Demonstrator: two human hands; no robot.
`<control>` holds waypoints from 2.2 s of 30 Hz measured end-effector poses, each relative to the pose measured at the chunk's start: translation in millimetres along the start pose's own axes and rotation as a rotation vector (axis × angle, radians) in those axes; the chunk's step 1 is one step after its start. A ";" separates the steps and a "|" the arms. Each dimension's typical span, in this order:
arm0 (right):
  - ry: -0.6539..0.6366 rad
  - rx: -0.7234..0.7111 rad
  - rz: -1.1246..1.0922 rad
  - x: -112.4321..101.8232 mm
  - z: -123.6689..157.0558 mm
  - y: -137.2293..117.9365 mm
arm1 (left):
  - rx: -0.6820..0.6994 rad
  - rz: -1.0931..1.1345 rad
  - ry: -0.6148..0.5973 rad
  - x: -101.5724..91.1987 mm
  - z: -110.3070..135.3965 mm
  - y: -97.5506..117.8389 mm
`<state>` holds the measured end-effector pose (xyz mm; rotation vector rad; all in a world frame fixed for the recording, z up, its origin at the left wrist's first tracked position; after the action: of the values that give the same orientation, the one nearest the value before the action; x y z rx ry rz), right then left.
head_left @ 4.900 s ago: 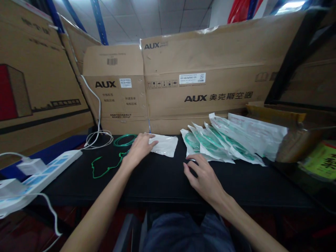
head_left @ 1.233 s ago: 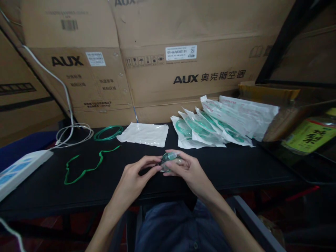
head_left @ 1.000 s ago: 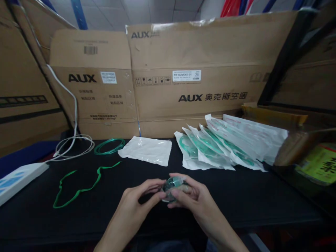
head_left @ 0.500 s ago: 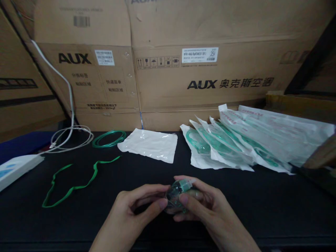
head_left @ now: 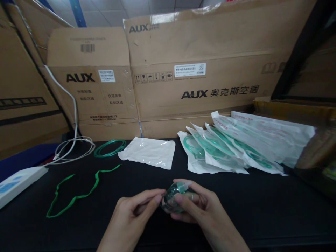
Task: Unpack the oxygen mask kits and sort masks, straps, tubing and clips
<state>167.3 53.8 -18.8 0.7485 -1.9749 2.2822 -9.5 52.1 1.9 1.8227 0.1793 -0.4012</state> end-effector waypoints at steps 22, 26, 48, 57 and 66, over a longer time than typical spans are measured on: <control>0.165 -0.109 0.061 -2.0 2.4 -8.5 | 0.136 -0.644 -0.129 3.7 33.8 19.4; 0.171 -0.132 0.081 -3.4 3.2 -10.4 | 0.139 -0.557 -0.153 7.0 28.8 6.8; 0.202 -0.176 0.224 -6.1 1.1 -9.1 | 0.279 -0.554 0.075 5.4 9.6 11.4; 0.192 -0.205 0.214 -4.8 3.1 -14.0 | 0.428 -0.446 0.032 23.9 3.1 27.3; 0.115 -0.164 0.172 -1.5 6.8 -16.2 | 0.243 -0.191 0.065 11.5 5.2 13.2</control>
<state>176.2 50.9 -3.9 0.4398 -2.2147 2.1576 4.5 42.4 8.4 2.0670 0.3650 -0.5164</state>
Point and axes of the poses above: each hand's wrist, its own z-axis away from the middle knuckle, its own x-axis out of the palm, y = z × x, the point moved 6 cm from there along -z, towards the middle knuckle, and after that the axes turned 3 degrees about z, right-handed, at the moved point
